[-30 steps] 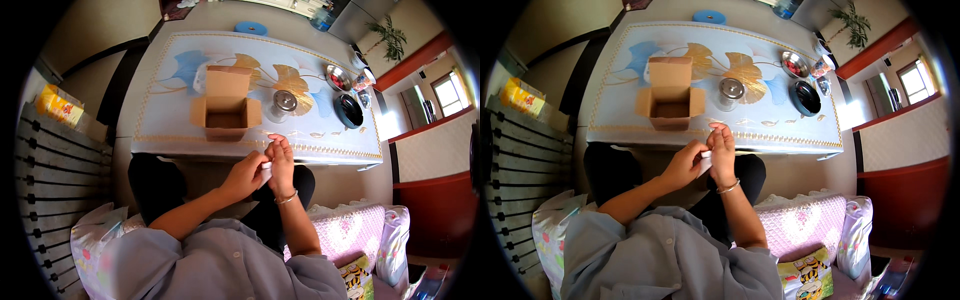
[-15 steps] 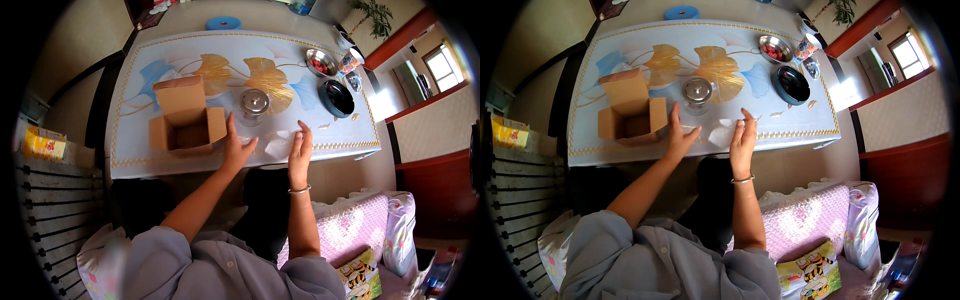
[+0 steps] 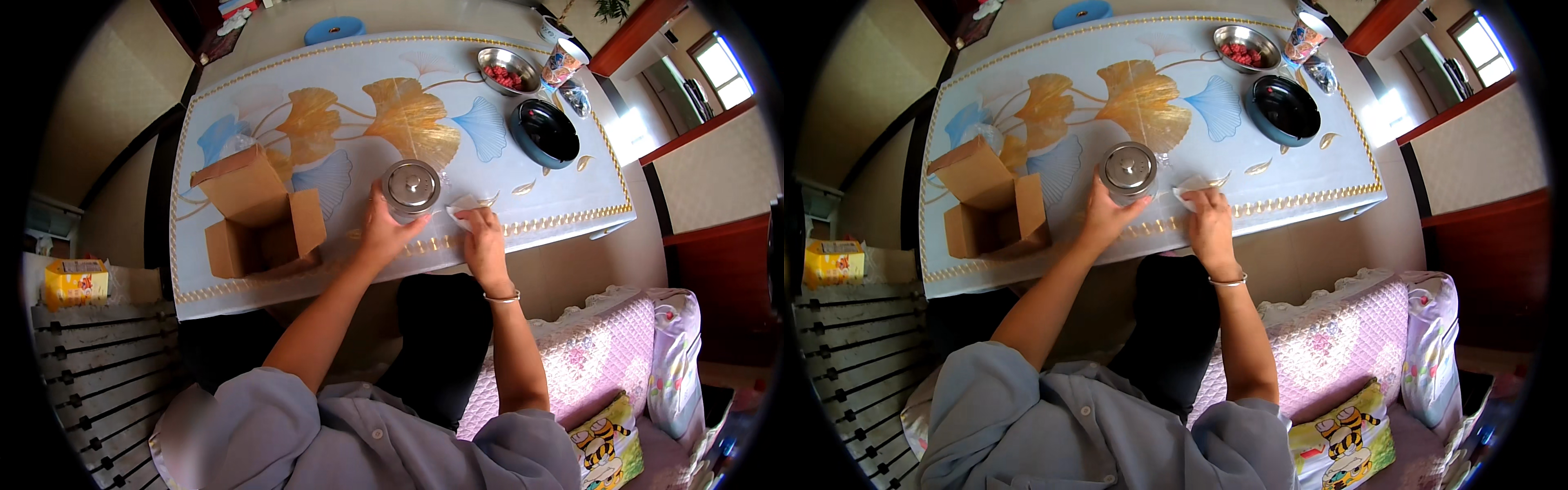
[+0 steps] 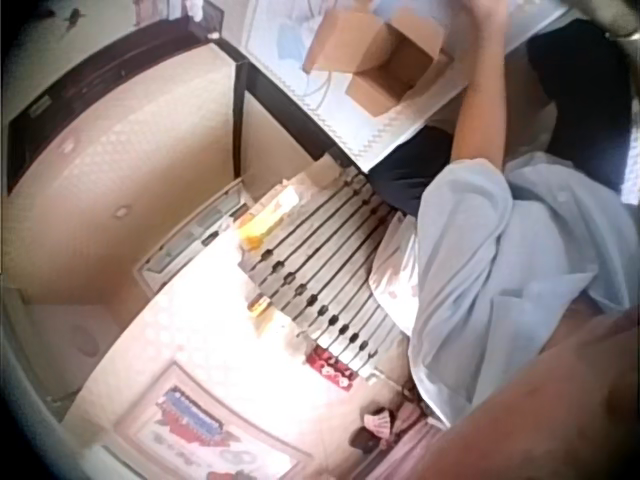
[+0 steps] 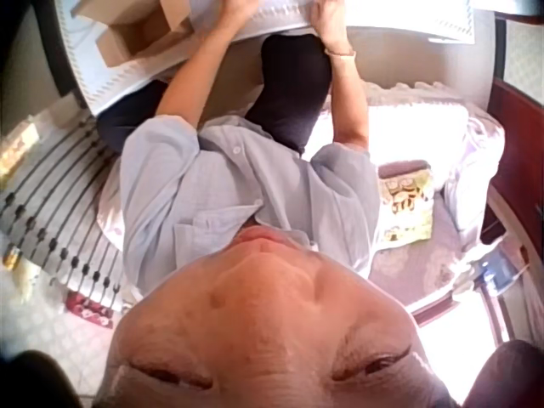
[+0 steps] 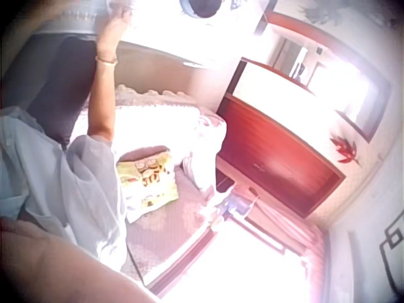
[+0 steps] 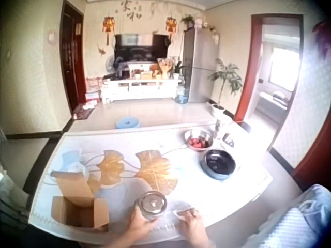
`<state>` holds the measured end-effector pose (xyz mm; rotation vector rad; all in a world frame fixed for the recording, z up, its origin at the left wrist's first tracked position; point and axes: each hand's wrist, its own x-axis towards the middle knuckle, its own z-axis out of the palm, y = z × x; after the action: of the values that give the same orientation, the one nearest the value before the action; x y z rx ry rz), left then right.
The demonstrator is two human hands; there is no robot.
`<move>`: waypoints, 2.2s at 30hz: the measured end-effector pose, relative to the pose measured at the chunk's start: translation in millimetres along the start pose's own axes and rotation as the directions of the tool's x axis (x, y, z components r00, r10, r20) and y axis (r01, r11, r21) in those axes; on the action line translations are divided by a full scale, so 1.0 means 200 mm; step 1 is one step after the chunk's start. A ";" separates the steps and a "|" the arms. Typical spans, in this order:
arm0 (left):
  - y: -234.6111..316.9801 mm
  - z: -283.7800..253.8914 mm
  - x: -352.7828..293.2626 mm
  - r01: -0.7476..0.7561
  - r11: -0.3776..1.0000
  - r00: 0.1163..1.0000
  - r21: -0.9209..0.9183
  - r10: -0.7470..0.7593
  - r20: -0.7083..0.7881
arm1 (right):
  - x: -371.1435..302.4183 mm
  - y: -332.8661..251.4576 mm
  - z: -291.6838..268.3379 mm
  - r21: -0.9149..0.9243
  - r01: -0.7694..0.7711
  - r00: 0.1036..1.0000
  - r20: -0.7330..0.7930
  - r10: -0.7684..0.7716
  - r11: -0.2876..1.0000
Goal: The person retrieves a small box from under a sofa, then places a glass jar wrapped in plastic into the box. The person closes the box and places it back under the sofa.
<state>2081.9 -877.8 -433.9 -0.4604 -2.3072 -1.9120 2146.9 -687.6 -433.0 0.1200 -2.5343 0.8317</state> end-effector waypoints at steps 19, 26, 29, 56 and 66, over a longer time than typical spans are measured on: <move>0.00 0.00 -0.03 -0.100 0.991 0.994 -0.093 0.104 0.045 | 0.31 -0.34 0.02 0.251 0.136 0.987 0.045 -0.152 0.958; -0.06 0.01 -0.04 -0.035 0.997 0.997 -0.065 0.039 0.066 | 0.01 -0.50 0.04 -0.181 0.213 0.973 -0.047 -0.225 0.960; -0.21 0.04 -0.05 -0.117 0.993 0.991 -0.013 0.118 0.061 | 0.14 -0.57 0.03 -0.102 0.358 0.933 0.015 -0.358 0.928; -0.02 -0.11 -0.25 0.090 0.983 0.994 -0.162 -0.098 -0.040 | 0.23 -0.16 -0.01 0.164 -0.163 0.984 -0.043 0.172 0.973; 0.14 0.07 -0.24 0.307 0.888 0.933 -0.341 -0.352 -0.077 | 0.15 -0.42 -0.01 0.366 -0.160 0.975 0.202 0.089 0.917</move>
<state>2137.8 -867.2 -424.7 0.0525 -2.0947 -2.4122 2138.9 -752.6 -373.5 0.1660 -2.5336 1.4207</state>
